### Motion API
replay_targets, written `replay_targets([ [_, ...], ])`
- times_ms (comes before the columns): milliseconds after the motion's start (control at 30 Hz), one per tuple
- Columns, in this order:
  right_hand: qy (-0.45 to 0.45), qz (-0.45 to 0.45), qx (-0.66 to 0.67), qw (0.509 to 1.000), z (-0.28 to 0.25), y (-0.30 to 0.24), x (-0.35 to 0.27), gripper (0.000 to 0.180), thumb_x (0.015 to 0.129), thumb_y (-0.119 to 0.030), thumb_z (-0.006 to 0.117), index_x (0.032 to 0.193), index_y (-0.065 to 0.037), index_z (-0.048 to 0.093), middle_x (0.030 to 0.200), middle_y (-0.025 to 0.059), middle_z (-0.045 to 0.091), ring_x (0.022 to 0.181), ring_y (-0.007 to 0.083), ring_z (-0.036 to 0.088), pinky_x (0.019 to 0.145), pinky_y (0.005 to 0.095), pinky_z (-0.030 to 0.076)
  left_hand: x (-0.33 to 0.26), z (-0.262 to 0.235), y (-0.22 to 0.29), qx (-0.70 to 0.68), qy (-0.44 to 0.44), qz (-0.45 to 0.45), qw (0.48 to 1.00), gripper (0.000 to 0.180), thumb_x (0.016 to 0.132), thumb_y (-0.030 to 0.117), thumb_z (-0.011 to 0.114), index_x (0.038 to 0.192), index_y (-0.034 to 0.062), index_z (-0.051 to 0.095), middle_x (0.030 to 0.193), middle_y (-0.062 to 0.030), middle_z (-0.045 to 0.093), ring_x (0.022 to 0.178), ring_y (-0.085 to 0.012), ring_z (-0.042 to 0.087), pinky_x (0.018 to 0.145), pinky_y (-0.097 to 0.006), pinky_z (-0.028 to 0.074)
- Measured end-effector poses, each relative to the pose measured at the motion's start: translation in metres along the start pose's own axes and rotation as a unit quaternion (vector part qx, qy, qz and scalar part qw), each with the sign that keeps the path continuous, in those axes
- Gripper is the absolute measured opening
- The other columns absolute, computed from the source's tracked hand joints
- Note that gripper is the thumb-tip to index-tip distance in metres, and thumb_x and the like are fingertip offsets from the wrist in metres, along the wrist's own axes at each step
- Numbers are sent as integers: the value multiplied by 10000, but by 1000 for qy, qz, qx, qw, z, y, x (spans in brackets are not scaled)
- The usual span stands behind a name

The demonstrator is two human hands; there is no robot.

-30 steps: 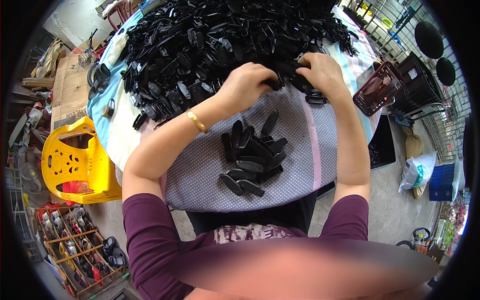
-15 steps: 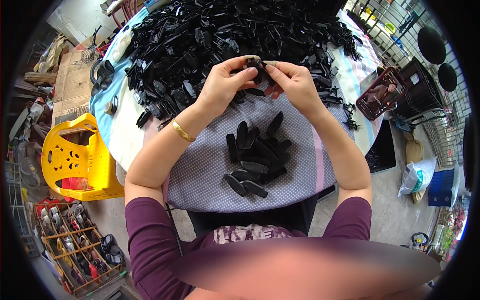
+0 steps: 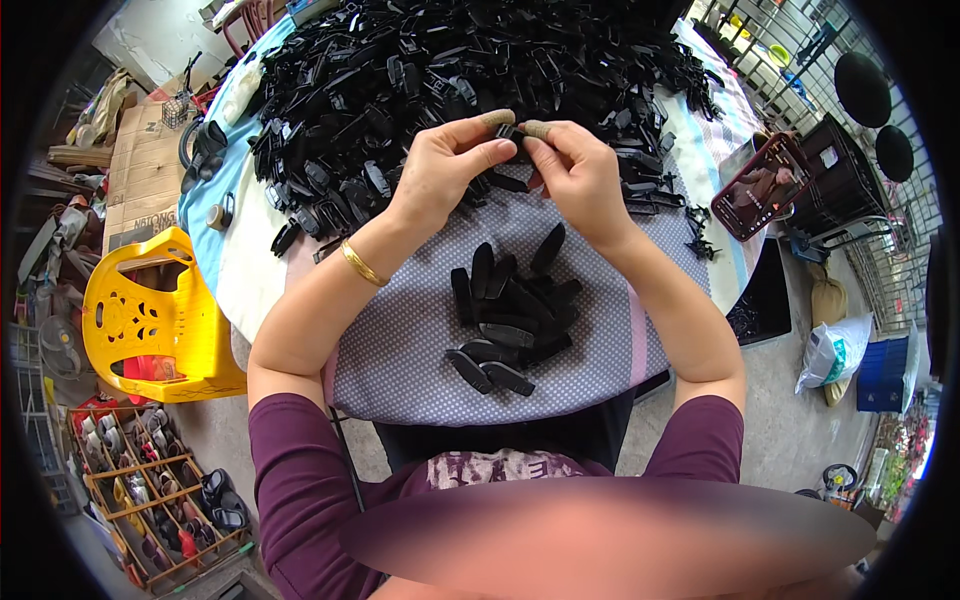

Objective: Inspecting and sorting a large pile of black plastic hair claw clips on a table.

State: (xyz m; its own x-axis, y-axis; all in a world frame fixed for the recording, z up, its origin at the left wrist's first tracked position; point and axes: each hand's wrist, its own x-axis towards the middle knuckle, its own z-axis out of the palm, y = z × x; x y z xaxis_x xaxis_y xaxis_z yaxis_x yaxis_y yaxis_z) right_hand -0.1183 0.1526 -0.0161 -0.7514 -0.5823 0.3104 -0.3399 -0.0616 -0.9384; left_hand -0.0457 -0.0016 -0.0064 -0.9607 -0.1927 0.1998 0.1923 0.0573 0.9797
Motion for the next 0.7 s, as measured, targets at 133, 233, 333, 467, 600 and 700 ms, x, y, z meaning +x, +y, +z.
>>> replay_targets([
  [133,42,-149,-147,977,5,4,-1,233,866,-119,612,1024,50,584,871,67,618,641,81,598,542,184,481,0,2,0,-110,17,-12,994,301,861,61,588,1157,3,586,1033,-81,644,951,-132,601,847,-244,487],
  [233,-48,3,-65,997,-1,-5,0,244,848,-127,637,1007,51,585,827,64,628,661,84,606,559,190,488,1,-2,4,-77,-14,18,997,286,866,51,573,1147,2,593,1031,-96,645,951,-151,606,858,-263,485],
  [333,-118,59,1,991,-3,-6,-2,234,837,-140,653,961,52,602,767,52,631,664,87,612,570,200,492,3,-7,10,-45,-55,45,996,271,861,44,575,1127,-1,605,1011,-107,652,946,-164,610,872,-278,480],
  [467,-105,3,-74,992,2,-11,-10,213,834,-152,659,898,48,623,722,35,630,641,86,609,570,210,492,0,-11,12,-36,-77,48,995,256,855,45,582,1104,-4,619,979,-107,660,936,-170,614,881,-288,475],
  [600,-163,32,-83,983,-6,-5,-1,232,845,-176,645,930,39,630,732,41,639,665,92,613,606,225,490,4,-12,9,-57,-73,26,995,266,850,45,588,1109,-4,616,971,-112,661,931,-169,618,869,-280,479],
  [700,-233,84,-42,968,-36,-24,14,279,887,-229,575,1022,7,636,819,49,656,708,94,614,643,218,483,3,-10,22,-9,-68,5,998,310,823,82,630,1122,2,608,909,-86,680,826,-116,628,773,-230,502],
])
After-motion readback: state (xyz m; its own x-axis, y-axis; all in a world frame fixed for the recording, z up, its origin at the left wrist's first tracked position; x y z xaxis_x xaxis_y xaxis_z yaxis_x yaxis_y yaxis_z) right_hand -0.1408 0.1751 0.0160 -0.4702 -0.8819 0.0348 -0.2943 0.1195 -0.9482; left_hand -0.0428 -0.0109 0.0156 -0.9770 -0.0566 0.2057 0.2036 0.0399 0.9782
